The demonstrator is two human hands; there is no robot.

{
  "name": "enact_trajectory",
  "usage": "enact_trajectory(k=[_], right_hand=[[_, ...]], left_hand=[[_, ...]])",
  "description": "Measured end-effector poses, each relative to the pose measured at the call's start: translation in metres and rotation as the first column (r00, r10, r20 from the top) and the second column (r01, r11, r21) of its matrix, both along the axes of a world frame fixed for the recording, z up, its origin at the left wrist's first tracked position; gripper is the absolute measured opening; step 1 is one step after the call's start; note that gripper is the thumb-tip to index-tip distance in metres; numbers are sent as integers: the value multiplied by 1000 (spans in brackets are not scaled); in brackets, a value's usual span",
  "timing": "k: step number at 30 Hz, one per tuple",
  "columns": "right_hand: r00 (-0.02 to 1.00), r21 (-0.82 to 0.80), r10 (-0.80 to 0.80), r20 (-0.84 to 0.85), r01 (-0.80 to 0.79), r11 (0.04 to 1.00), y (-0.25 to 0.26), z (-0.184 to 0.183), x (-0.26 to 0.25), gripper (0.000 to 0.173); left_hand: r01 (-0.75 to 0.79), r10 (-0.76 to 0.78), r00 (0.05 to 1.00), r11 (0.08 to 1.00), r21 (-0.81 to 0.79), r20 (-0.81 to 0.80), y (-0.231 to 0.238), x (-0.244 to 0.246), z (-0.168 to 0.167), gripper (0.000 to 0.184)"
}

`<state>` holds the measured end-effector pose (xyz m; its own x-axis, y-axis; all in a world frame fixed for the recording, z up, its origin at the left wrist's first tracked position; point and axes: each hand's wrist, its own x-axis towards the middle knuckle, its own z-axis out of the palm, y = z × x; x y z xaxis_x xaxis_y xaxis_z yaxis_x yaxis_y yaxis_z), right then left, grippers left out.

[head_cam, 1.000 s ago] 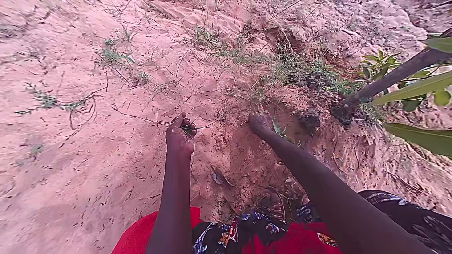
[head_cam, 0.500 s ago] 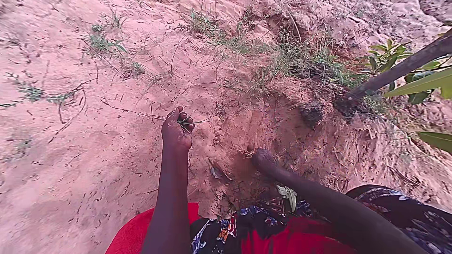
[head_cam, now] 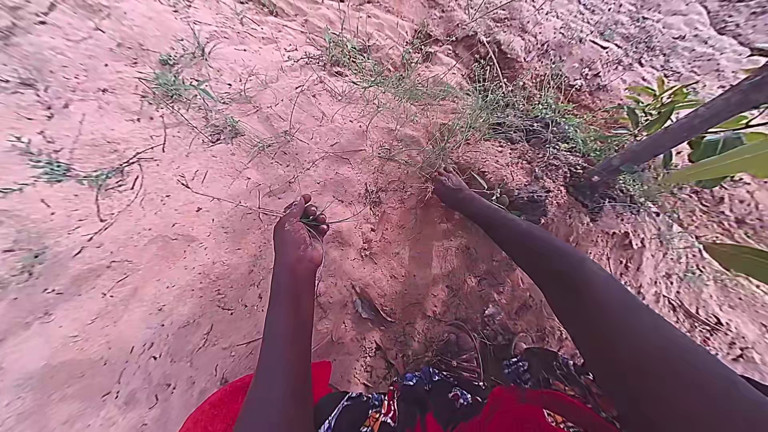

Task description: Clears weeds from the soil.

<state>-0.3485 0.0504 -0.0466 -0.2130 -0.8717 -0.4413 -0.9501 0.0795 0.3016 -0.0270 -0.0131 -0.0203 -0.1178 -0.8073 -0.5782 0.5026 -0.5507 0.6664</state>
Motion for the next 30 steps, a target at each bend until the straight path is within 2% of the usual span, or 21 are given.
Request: enact_trajectory(k=[4, 7, 10, 14, 17, 23, 26, 30], right_hand=[[967, -54, -250, -58, 247, 968, -15, -4, -3, 32], [930, 27, -350, -108, 355, 935, -25, -7, 7, 33], [922, 125, -340, -187, 366, 922, -34, -10, 16, 29], [919, 14, -391, -39, 392, 920, -21, -7, 9, 29], [902, 5, -426, 64, 427, 904, -12, -2, 7, 31], [896, 3, -445, -5, 445, 896, -8, -7, 18, 30], [889, 29, -458, 26, 457, 889, -12, -2, 18, 28], [915, 50, -399, 66, 396, 917, -3, 5, 3, 29]], left_hand=[[6, -6, 1000, 1000, -9, 10, -3, -2, -1, 24], [18, -18, 1000, 1000, -7, 6, -4, -3, -3, 25], [15, -15, 1000, 1000, -5, -3, -4, -3, -3, 25], [10, -10, 1000, 1000, -16, -9, -6, 0, -1, 25], [2, -3, 1000, 1000, -12, -4, -6, 0, 1, 23], [2, -2, 1000, 1000, -8, -21, -4, 4, 5, 22], [-9, 8, 1000, 1000, -18, -30, -3, 6, 7, 22], [-14, 14, 999, 1000, -13, -39, -4, 6, 6, 20]])
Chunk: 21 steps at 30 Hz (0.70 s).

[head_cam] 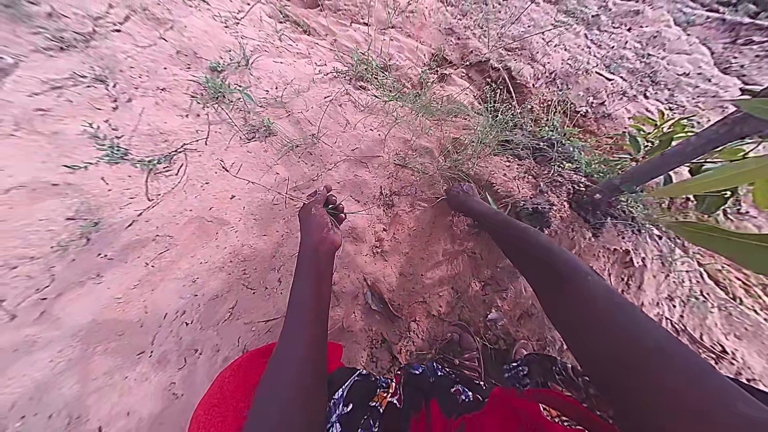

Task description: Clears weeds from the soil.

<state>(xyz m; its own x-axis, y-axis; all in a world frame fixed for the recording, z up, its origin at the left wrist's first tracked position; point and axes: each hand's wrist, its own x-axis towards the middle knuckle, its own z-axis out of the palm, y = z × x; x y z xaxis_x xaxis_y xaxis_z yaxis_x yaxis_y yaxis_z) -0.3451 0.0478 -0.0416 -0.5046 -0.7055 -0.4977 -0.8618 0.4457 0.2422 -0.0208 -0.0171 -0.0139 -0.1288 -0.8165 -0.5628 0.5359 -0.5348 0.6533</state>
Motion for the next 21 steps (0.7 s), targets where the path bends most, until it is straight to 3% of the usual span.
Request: enact_trajectory(k=[6, 10, 14, 18, 21], right_hand=[[993, 0, 94, 78, -94, 996, 32, 9, 5, 27], [1000, 15, -27, -9, 27, 1000, 48, 9, 3, 27], [999, -57, 15, -39, -18, 998, 37, 9, -7, 36], [985, 134, 129, -113, -114, 984, 14, 2, 5, 33], [992, 211, 79, -99, -57, 976, 5, -3, 20, 36]], left_hand=[[19, -19, 1000, 1000, -8, 10, -3, -2, -5, 19], [47, -47, 999, 999, 6, 23, -5, -9, -9, 22], [58, -58, 998, 998, 3, 37, -3, -13, -10, 20], [47, -47, 999, 999, -18, 28, -2, -10, -8, 20], [34, -33, 999, 999, -21, 26, -2, -6, -8, 20]])
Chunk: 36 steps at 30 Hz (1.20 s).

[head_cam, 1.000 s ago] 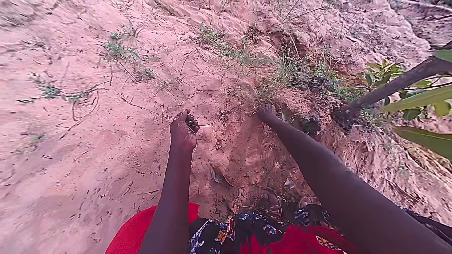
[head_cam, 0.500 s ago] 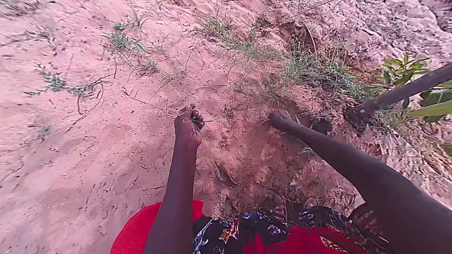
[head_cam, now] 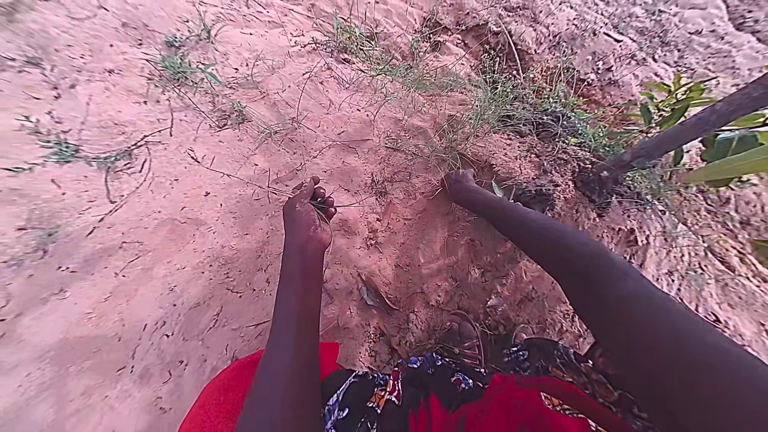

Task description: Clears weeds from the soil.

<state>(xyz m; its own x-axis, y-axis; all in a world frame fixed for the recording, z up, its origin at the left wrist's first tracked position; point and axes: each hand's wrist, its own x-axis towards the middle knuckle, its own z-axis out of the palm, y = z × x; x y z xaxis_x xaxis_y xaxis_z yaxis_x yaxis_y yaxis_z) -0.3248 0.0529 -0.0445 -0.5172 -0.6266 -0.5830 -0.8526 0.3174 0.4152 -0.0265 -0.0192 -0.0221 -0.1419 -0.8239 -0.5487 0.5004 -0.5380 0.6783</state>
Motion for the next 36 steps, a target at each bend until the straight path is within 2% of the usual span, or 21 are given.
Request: enact_trajectory(k=[3, 8, 10, 13, 18, 21, 23, 25, 29, 31, 34, 36], right_hand=[[994, -21, -110, 9, 110, 994, -1, 2, 11, 44], [982, -123, -186, 38, 190, 974, 4, -4, 8, 57], [971, -161, -204, 121, 222, 962, 4, 3, 4, 56], [974, -238, -186, 131, 213, 948, 7, 6, -4, 43], [971, -296, -145, 191, 198, 934, 15, -2, -19, 39], [949, -278, -190, 252, 259, 925, 15, -4, -30, 35], [925, -249, -175, 336, 267, 931, 21, 3, -17, 34], [931, -249, -87, 354, 183, 951, 38, 14, 12, 30], [962, -227, 40, 270, 23, 974, 65, 49, 51, 44], [964, -121, 154, 217, -130, 984, 74, 55, 66, 43], [868, 89, 426, 254, -460, 883, 103, 40, 107, 31], [823, 120, 441, 357, -509, 853, 118, 34, 131, 26]], left_hand=[[-7, 7, 1000, 1000, 7, 2, 1, 4, 2, 20], [-8, 8, 1000, 1000, 11, -11, 3, 3, 5, 20], [-2, 2, 1000, 1000, 7, -6, 3, 3, 5, 20], [1, -1, 1000, 1000, 7, -7, 2, 1, 6, 20], [4, -4, 1000, 1000, 6, 2, 0, 3, 6, 19], [-9, 9, 1000, 1000, -5, -9, 1, 3, 6, 18], [-15, 15, 1000, 1000, -19, -16, -2, 5, 4, 18], [-18, 17, 1000, 1000, -16, -15, -2, 4, 3, 19], [10, -10, 1000, 1000, -15, -4, 2, 0, 5, 18], [23, -23, 1000, 1000, -7, -12, 7, -1, 8, 18], [16, -16, 1000, 1000, 3, -25, 9, 1, 8, 18], [8, -8, 999, 1000, -3, -34, 6, 3, 9, 19]])
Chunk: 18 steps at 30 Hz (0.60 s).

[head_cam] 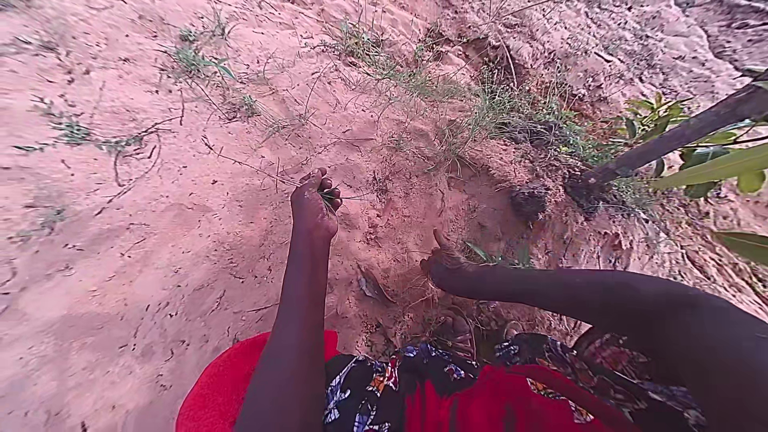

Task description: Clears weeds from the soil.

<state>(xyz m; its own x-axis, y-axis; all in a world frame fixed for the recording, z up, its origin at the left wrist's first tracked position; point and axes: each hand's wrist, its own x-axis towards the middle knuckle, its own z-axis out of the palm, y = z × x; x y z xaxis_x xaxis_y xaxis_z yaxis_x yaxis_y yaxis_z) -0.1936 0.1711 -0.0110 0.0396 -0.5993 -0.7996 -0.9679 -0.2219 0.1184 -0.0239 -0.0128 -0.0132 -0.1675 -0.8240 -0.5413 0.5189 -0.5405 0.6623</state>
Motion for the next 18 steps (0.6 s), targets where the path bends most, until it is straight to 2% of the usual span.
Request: enact_trajectory(k=[2, 3, 5, 7, 9, 13, 15, 18], right_hand=[[989, 44, -133, 67, 130, 991, -11, -1, 9, 30], [972, 17, -213, 99, 213, 977, -26, -1, 6, 32], [940, -138, -314, 135, 331, 933, -67, -8, -10, 36], [908, -320, -387, 161, 419, 850, -109, -14, -36, 36], [879, -407, -456, 136, 469, 783, -142, -21, -64, 31], [865, -403, -501, -24, 450, 797, -173, -40, -103, 32], [837, -434, -540, -93, 454, 778, -179, -53, -111, 41], [780, -489, -623, -57, 522, 698, -181, -57, -109, 63]], left_hand=[[-7, 7, 1000, 1000, -10, -1, -2, 2, 0, 19], [-10, 10, 1000, 1000, -11, 1, -2, 4, -1, 19], [-15, 15, 1000, 1000, -6, 7, -2, 5, -3, 18], [-20, 20, 1000, 1000, 3, 12, -3, 4, -4, 18], [-16, 16, 1000, 1000, 8, 15, -5, 1, -5, 18], [-4, 4, 1000, 1000, 13, 19, -10, -3, -10, 18], [2, -2, 1000, 1000, 12, 30, -12, -3, -12, 18], [2, -3, 999, 1000, 8, 44, -13, -1, -11, 18]])
